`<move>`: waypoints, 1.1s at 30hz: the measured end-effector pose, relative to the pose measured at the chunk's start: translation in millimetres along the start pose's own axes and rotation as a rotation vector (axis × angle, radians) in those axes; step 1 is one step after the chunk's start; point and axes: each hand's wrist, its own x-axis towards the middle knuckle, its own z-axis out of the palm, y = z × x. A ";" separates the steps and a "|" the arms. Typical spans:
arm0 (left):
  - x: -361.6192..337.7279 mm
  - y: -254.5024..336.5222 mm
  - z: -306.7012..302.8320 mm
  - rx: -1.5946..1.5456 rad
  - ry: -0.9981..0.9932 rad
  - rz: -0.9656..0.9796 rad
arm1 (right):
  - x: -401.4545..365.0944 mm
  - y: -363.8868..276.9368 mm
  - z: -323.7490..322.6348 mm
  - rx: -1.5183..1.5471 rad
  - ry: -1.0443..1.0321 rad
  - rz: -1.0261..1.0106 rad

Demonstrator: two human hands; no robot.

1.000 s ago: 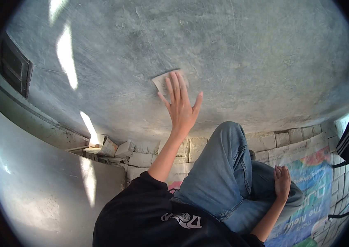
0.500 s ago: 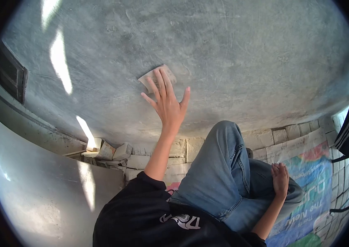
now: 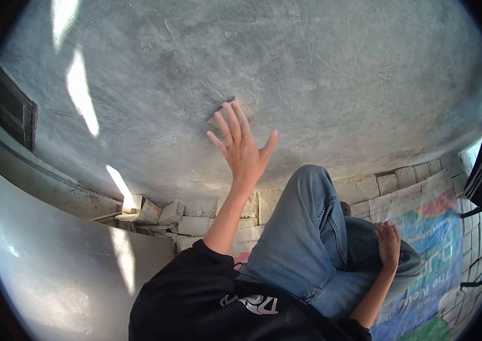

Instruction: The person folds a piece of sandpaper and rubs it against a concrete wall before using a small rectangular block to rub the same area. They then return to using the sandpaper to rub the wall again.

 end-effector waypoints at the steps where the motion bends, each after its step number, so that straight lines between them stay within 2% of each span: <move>1: 0.8 -1.4 -0.7 0.003 0.003 -0.003 | 0.0 -0.8 1.2 0.002 -0.001 -0.005; 4: 8.9 -0.2 0.9 0.061 0.027 0.034 | -1.4 -2.6 3.2 -0.013 0.004 -0.011; 19: 26.8 4.1 -19.2 -0.022 0.078 -0.057 | -1.6 -1.5 3.9 0.006 -0.007 -0.021; 24: -4.8 7.9 1.6 -0.080 -0.047 -0.036 | -1.2 -0.9 2.6 0.009 -0.025 -0.022; 28: 8.0 5.6 6.4 0.012 -0.059 -0.040 | -1.6 -1.9 4.3 -0.013 -0.014 -0.018; 30: 30.0 5.0 -6.1 0.002 0.097 -0.056 | -3.2 -2.7 5.6 -0.019 -0.002 -0.016; 33: 47.7 10.2 -21.1 -0.037 0.151 -0.066 | -2.4 -1.6 4.7 -0.007 -0.009 -0.032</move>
